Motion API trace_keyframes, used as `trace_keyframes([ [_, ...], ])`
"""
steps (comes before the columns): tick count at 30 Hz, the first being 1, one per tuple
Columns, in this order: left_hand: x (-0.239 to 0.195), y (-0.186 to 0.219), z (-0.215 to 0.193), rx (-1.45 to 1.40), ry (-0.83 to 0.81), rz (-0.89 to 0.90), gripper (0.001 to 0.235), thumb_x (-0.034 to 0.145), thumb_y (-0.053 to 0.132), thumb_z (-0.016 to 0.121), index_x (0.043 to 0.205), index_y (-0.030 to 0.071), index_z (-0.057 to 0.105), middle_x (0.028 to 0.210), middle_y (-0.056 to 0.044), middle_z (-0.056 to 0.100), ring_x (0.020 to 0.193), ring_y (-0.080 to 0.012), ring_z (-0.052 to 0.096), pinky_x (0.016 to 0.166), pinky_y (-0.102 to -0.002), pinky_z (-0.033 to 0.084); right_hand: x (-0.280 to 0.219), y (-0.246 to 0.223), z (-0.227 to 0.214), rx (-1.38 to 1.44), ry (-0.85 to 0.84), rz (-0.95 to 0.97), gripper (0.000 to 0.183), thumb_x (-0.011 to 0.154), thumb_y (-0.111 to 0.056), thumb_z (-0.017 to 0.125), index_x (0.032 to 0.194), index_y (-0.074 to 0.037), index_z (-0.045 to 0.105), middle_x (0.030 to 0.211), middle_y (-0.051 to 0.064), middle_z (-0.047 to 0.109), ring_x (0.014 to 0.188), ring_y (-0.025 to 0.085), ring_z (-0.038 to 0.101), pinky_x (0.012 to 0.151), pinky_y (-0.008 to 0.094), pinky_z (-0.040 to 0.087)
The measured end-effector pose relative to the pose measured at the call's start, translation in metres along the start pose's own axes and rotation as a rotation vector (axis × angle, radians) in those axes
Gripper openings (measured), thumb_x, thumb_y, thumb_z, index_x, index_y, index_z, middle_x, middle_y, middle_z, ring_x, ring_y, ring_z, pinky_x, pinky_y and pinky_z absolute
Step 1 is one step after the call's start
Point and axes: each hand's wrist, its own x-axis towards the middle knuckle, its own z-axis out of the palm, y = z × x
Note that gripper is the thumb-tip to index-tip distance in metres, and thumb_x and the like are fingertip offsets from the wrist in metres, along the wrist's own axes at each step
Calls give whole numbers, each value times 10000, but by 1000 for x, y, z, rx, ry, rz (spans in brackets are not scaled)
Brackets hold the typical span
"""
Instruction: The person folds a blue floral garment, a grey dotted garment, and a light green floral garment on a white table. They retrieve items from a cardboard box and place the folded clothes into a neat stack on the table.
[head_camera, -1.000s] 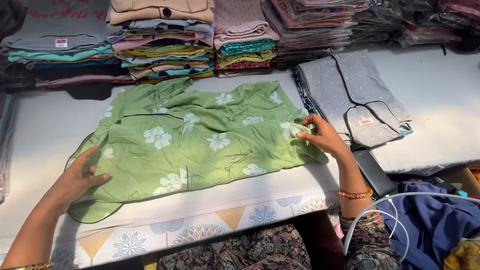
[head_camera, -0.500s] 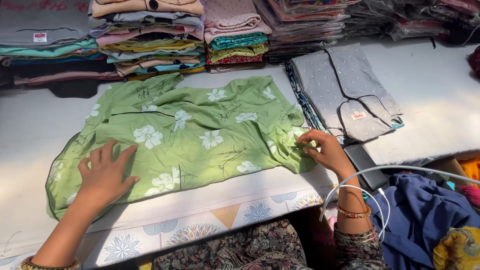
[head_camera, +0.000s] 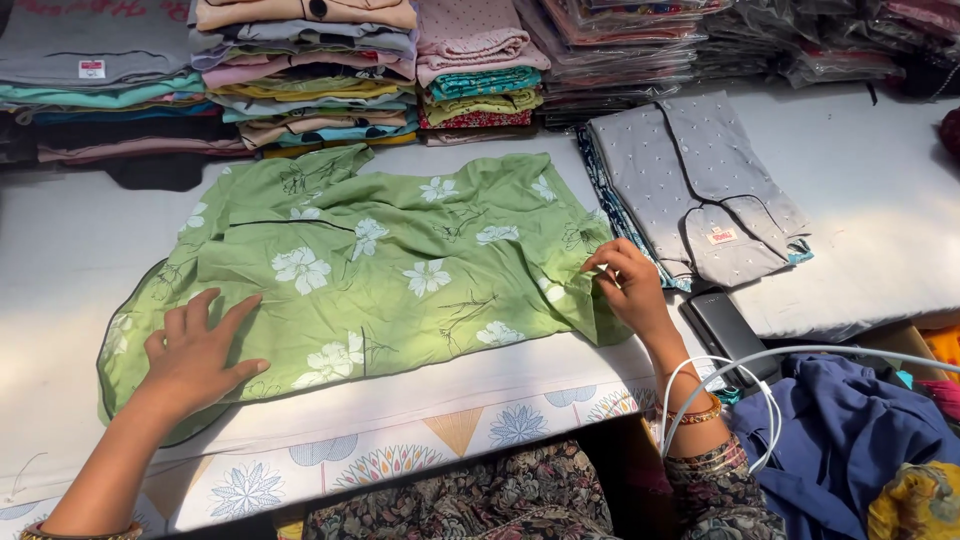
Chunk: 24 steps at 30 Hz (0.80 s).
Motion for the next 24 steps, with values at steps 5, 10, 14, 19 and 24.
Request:
trace_keyframes([
  [5,-2,-14,9,-98,-11,5,993,695,600,772,1556,442,302,1628,-103,196,1469,-322,190,1108,-543,287,30,38,5,268,218,363,293,904,93,592,1150,-42,676,1020,14,655,706,69,493,632,246,417],
  [10,-13,-57,19,-362,5,-136,1080,656,541,845,1587,360,329,1554,-147,274,1466,-354,236,1150,-533,332,26,56,6,461,41,388,425,1026,-164,595,1444,-109,543,1159,28,733,1014,79,600,913,260,466],
  [14,-17,-66,11,-651,8,-359,1081,687,405,865,1620,240,346,1491,-201,389,1357,-385,429,1086,-501,429,26,44,8,260,0,254,588,891,-233,745,1425,-102,539,1075,64,709,1040,156,591,919,321,469],
  [19,-11,-67,12,-1147,11,-565,647,776,283,849,1349,77,631,1166,-105,678,1098,-237,644,937,-397,506,34,46,17,-147,132,158,145,827,-171,833,942,-94,789,802,79,626,843,248,561,781,389,465],
  [24,-14,-80,23,-1345,123,-336,234,915,180,787,1081,31,716,964,-21,717,943,-114,604,876,-275,449,25,45,1,400,246,167,81,1022,-105,696,1026,-25,707,1086,31,702,913,104,590,787,250,470],
])
